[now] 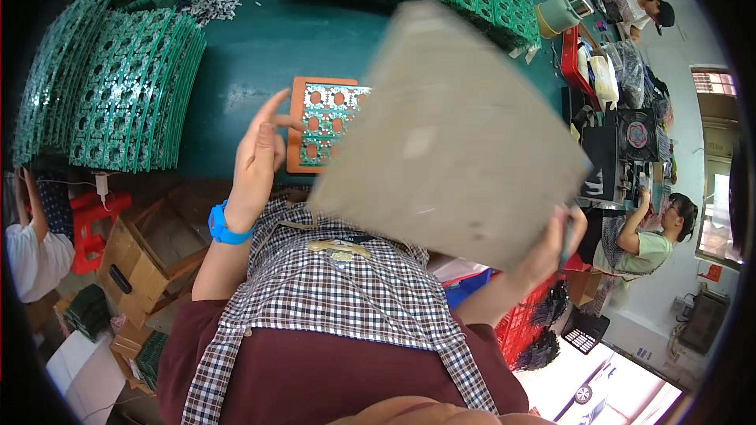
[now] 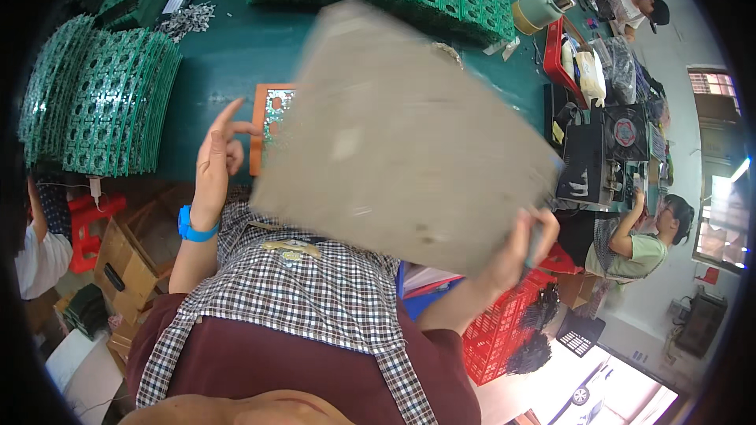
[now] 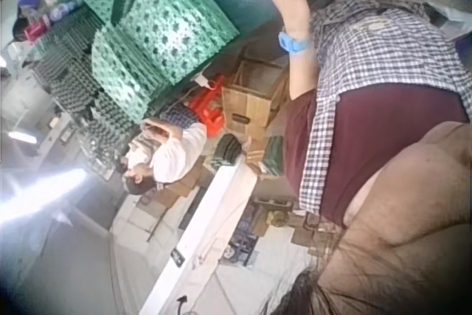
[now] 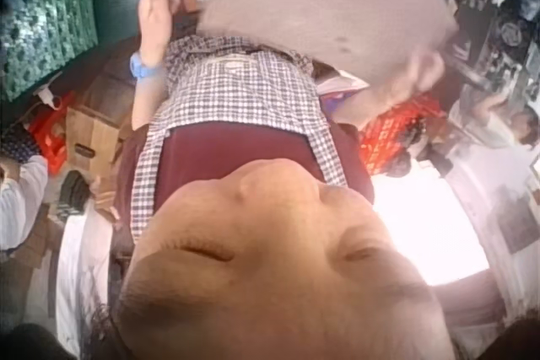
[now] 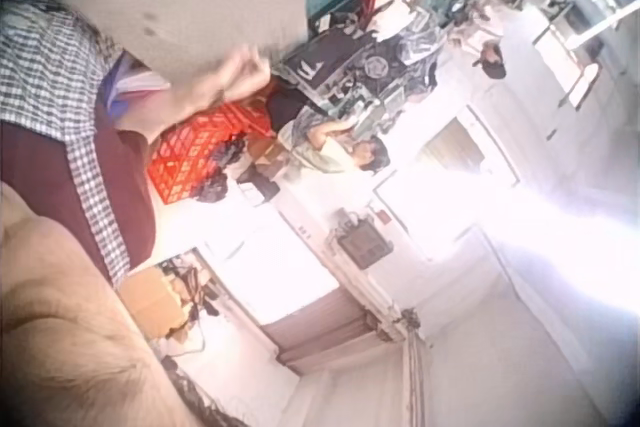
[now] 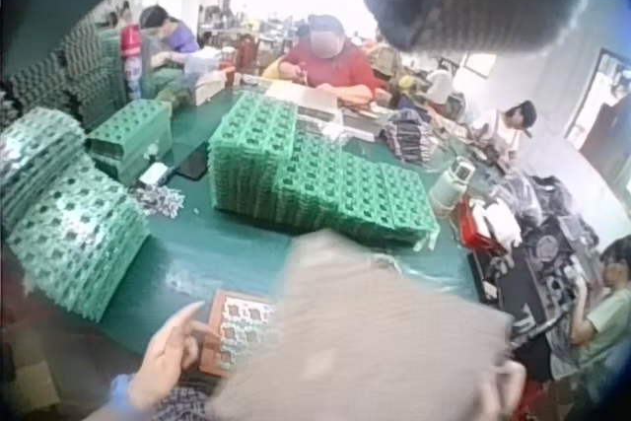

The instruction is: The person removes a metal plate from a jig, solders components onto circuit boards using a soldering iron, removes the completed boards to a stack, and loads new boards into the jig.

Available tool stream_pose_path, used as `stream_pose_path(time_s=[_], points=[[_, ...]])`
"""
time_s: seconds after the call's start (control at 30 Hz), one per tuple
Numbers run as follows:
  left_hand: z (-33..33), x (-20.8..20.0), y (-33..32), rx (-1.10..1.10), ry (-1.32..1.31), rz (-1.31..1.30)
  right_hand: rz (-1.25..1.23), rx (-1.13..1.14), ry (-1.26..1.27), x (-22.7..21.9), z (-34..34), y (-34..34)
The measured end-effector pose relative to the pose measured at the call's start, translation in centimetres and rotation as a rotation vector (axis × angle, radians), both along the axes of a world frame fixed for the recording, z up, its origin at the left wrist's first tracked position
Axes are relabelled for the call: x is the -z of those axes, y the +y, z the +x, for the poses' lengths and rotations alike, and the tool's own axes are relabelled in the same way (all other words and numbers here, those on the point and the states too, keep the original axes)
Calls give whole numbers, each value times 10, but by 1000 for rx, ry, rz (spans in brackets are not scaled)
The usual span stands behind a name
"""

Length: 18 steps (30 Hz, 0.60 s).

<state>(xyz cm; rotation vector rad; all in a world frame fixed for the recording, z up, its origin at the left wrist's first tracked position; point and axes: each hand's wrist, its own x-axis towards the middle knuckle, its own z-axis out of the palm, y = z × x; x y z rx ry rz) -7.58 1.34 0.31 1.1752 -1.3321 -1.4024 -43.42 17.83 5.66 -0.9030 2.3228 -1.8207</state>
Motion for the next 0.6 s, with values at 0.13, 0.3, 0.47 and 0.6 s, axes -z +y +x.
stream_pose_path(time_s=[0.13, 0.3, 0.47, 0.6], points=[[-4, 17, -4, -25, 154, 35, 239, -387, 229, 38, 46, -73], [-6, 25, -8, -14, -933, -108, 409, -546, 449, 74, 49, -98], [-3, 28, 5, -25, -1001, -136, 445, -542, 458, 72, 50, -94], [-3, 14, -5, 0, -986, -258, 446, -515, 379, 68, 49, -92]])
